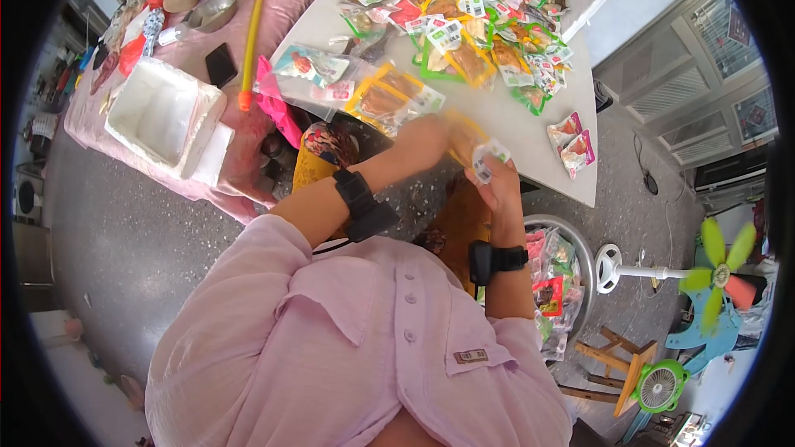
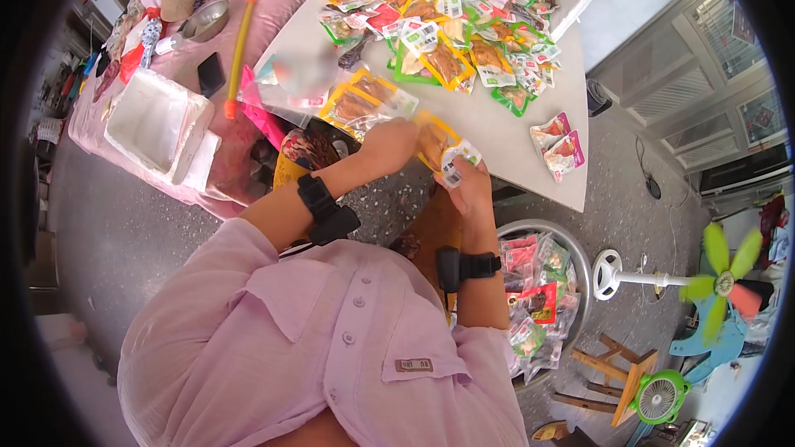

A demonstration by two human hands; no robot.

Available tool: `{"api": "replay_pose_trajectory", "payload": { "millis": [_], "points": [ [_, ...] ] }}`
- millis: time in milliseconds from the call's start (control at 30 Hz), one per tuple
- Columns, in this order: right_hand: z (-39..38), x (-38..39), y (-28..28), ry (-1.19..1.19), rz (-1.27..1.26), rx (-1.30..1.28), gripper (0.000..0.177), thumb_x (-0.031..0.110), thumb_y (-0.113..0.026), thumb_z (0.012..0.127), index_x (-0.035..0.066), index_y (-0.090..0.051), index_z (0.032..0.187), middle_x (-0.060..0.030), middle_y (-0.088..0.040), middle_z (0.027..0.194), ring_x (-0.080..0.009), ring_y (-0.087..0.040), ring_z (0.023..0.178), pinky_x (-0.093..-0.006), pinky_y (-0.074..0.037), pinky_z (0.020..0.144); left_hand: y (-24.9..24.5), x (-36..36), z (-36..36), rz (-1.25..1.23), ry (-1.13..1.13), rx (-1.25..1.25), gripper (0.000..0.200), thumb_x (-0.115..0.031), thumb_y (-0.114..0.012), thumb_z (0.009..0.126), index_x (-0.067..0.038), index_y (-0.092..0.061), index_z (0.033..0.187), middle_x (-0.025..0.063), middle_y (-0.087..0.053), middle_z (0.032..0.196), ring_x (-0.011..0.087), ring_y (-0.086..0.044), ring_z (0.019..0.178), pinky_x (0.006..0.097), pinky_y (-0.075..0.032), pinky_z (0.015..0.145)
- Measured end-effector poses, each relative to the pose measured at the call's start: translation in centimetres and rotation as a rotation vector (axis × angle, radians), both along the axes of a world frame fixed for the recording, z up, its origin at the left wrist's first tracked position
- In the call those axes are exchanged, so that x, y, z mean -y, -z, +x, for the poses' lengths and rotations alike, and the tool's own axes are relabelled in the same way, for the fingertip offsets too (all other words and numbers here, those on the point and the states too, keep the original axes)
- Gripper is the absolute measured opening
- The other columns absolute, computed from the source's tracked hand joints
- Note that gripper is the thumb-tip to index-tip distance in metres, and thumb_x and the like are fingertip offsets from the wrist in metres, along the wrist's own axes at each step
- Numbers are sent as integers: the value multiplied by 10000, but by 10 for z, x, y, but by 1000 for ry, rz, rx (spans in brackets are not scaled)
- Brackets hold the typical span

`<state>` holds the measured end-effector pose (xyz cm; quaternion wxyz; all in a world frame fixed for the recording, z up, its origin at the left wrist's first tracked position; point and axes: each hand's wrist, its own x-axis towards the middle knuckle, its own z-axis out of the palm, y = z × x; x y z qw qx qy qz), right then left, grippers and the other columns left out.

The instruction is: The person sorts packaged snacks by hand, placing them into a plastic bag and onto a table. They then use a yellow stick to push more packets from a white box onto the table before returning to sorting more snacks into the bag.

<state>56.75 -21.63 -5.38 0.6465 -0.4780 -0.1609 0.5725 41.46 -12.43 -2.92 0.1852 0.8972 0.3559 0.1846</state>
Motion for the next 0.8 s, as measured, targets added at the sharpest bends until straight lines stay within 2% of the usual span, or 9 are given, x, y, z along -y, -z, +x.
{"api": "replay_pose_trajectory", "payload": {
  "millis": [100, 200, 300, 400, 633, 733, 800],
  "points": [
    [-1, -7, 0, 68, -1, 95, 266, 94, -451, 765, 105, -430, 1030, -54, -521, 926, -190, -534, 792, -354, -469, 612, 3, 1, -2, -1, -33, 58, 164, -176, -444, 725, -35, -513, 772, 166, -524, 767, 325, -528, 725, 406, -422, 618],
    [-3, -12, 0, 19, -29, 90, 290, 67, -433, 777, 65, -403, 1065, -89, -515, 965, -226, -545, 829, -382, -489, 596, 5, 0, -2, -23, -44, 49, 164, -162, -427, 731, -35, -511, 793, 163, -529, 774, 324, -529, 731, 405, -422, 621],
    [-6, -16, 0, -60, -101, 55, 286, 66, -435, 777, 74, -408, 1061, -82, -517, 963, -217, -547, 810, -373, -488, 595, 0, 2, -1, -11, -10, 18, 173, -139, -410, 734, -39, -504, 840, 159, -536, 786, 319, -531, 740, 405, -422, 622],
    [2, -21, 8, -99, -30, -47, 290, 66, -447, 771, 87, -409, 1058, -74, -517, 967, -212, -548, 786, -360, -489, 590, -2, 7, -3, 15, -9, 71, 191, -120, -402, 734, -50, -496, 885, 151, -542, 798, 310, -533, 751, 405, -422, 616],
    [-1, -32, 17, -56, 34, -160, 273, 66, -459, 768, 98, -416, 1036, -62, -525, 930, -205, -547, 772, -335, -491, 573, -23, 8, -4, -26, -47, 123, 209, -107, -410, 727, -55, -482, 916, 150, -537, 818, 309, -539, 739, 398, -430, 593],
    [-8, -40, 15, -125, 29, -154, 264, 64, -456, 770, 92, -419, 1030, -61, -520, 929, -197, -542, 778, -323, -489, 577, -10, 3, 1, 95, -17, 115, 222, -107, -416, 722, -43, -465, 929, 157, -530, 833, 314, -539, 731, 401, -429, 592],
    [-11, -43, 9, -154, 41, -158, 251, 75, -461, 775, 78, -426, 1023, -57, -513, 935, -184, -533, 790, -310, -484, 592, -8, 3, -1, 74, -12, 75, 230, -108, -425, 718, -34, -457, 933, 161, -525, 833, 320, -537, 734, 404, -428, 592]
  ]
}}
